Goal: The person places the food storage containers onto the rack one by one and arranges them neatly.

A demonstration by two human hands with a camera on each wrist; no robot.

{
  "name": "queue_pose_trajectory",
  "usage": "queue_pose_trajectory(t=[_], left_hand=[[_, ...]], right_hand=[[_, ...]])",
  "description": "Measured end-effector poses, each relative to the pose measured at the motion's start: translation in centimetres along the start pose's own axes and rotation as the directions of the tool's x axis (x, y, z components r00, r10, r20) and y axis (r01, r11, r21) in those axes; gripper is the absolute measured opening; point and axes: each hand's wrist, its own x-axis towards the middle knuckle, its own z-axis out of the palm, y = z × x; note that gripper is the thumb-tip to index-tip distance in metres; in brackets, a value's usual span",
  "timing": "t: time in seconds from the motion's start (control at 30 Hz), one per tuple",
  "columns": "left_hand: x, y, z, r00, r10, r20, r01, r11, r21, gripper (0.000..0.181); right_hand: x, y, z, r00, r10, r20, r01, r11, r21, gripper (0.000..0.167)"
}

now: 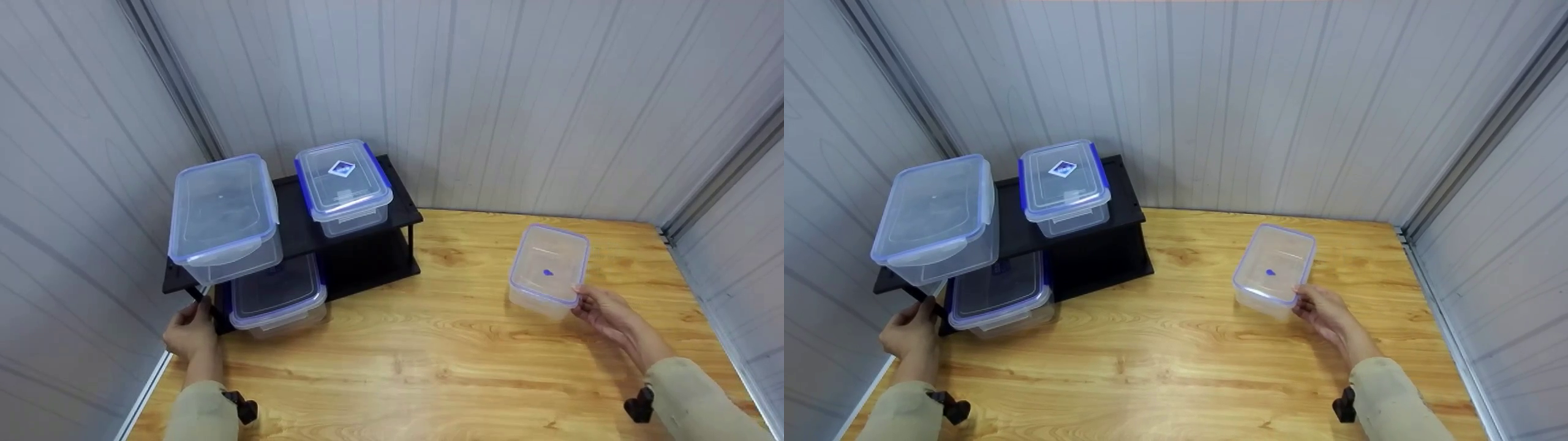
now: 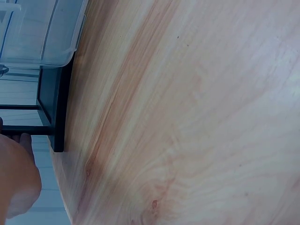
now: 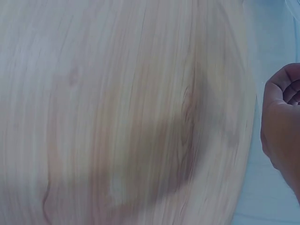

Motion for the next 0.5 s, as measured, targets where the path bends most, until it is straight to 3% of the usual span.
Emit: queue_pose_trajectory(t=[0.3,0.5], left_hand=[[-0.1,0.1,0.0,1.000,0.009,0.001,-0.009,0.998,0.059,0.021],[-0.1,0.0,-0.1,1.000,0.008,0.007,-0.009,0.998,0.054,0.020]], right_hand=[[-0.1,1.1,2.8,0.987,-0.063,0.145,0.079,0.991,-0.107,0.024],[0.1,2.1,4.8,0.971,-0.050,0.235,0.084,0.987,-0.137,0.026]])
